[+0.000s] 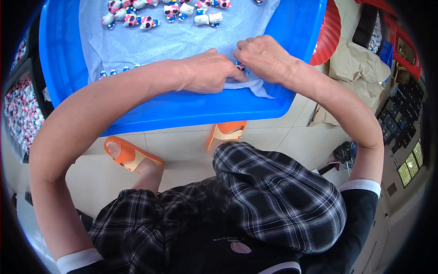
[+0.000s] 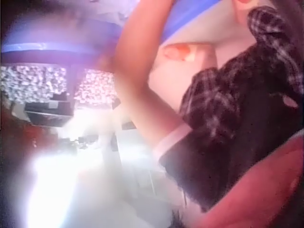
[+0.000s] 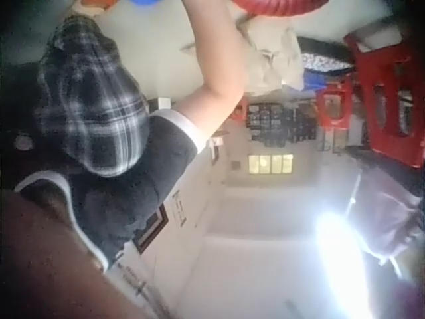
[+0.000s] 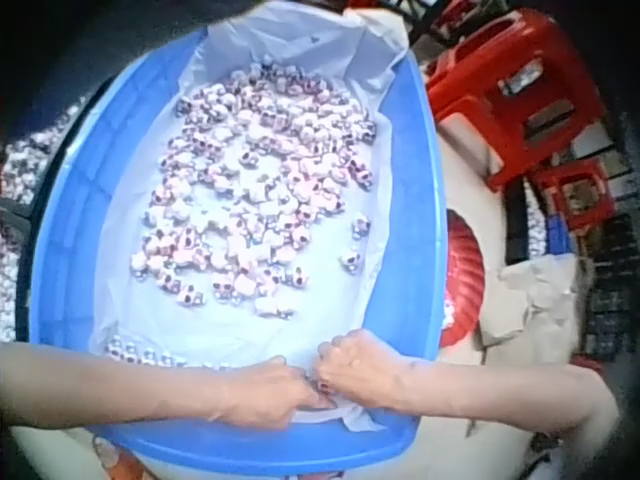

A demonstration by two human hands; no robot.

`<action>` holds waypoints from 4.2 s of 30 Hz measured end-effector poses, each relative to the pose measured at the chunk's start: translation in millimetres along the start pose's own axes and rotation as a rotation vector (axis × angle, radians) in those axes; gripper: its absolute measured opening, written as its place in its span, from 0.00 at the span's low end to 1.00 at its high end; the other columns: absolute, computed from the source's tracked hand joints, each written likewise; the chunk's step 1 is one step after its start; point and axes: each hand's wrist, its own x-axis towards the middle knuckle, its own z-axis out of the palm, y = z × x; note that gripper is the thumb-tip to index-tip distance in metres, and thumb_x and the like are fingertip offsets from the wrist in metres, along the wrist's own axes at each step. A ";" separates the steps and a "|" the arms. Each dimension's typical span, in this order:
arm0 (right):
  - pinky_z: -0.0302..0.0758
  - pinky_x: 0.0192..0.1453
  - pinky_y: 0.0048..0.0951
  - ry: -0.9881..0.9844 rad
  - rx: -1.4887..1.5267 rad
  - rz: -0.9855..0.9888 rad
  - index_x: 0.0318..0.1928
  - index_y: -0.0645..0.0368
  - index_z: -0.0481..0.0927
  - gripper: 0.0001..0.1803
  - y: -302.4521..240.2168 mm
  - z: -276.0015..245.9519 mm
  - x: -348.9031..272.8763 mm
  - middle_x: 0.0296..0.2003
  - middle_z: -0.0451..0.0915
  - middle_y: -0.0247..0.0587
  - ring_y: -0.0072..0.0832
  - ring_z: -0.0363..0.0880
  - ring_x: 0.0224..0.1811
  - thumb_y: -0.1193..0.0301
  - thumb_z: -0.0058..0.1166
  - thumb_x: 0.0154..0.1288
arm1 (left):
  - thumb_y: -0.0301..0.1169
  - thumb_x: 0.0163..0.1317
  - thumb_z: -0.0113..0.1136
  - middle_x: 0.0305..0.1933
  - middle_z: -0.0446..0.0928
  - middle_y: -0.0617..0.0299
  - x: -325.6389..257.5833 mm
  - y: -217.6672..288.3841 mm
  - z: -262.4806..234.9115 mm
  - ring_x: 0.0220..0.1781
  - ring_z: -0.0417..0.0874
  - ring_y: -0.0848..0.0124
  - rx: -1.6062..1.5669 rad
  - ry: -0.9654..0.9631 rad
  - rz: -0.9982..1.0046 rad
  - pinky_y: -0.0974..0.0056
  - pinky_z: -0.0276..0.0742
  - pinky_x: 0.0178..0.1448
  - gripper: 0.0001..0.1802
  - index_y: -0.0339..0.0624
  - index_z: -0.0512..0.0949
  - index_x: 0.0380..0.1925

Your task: The person sorts small colorful plastic components into sorting bins by hand, arranging them within the bins.

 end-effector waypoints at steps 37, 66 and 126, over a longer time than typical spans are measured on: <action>0.76 0.44 0.38 -0.316 0.311 0.159 0.44 0.54 0.79 0.18 -3.4 -5.7 14.8 0.34 0.80 0.48 0.43 0.79 0.40 0.79 0.52 0.50 | 0.58 0.59 0.44 0.62 0.63 0.45 -91.5 81.6 10.0 0.63 0.64 0.52 0.075 0.154 0.022 0.52 0.59 0.63 0.38 0.42 0.63 0.60; 0.71 0.53 0.38 -0.021 0.708 0.028 0.53 0.61 0.73 0.25 -15.4 -37.3 10.6 0.41 0.78 0.54 0.45 0.75 0.47 0.81 0.50 0.50 | 0.59 0.59 0.43 0.62 0.62 0.43 -145.0 33.6 -23.1 0.64 0.63 0.50 0.033 -0.021 -0.272 0.53 0.58 0.66 0.40 0.37 0.61 0.61; 0.75 0.47 0.36 -0.220 0.357 -0.055 0.60 0.46 0.68 0.37 -27.1 -31.5 35.6 0.38 0.78 0.45 0.39 0.77 0.42 0.85 0.51 0.46 | 0.63 0.51 0.46 0.64 0.60 0.44 -151.5 45.3 -19.7 0.66 0.60 0.52 0.083 -0.039 -0.243 0.52 0.56 0.66 0.48 0.39 0.56 0.64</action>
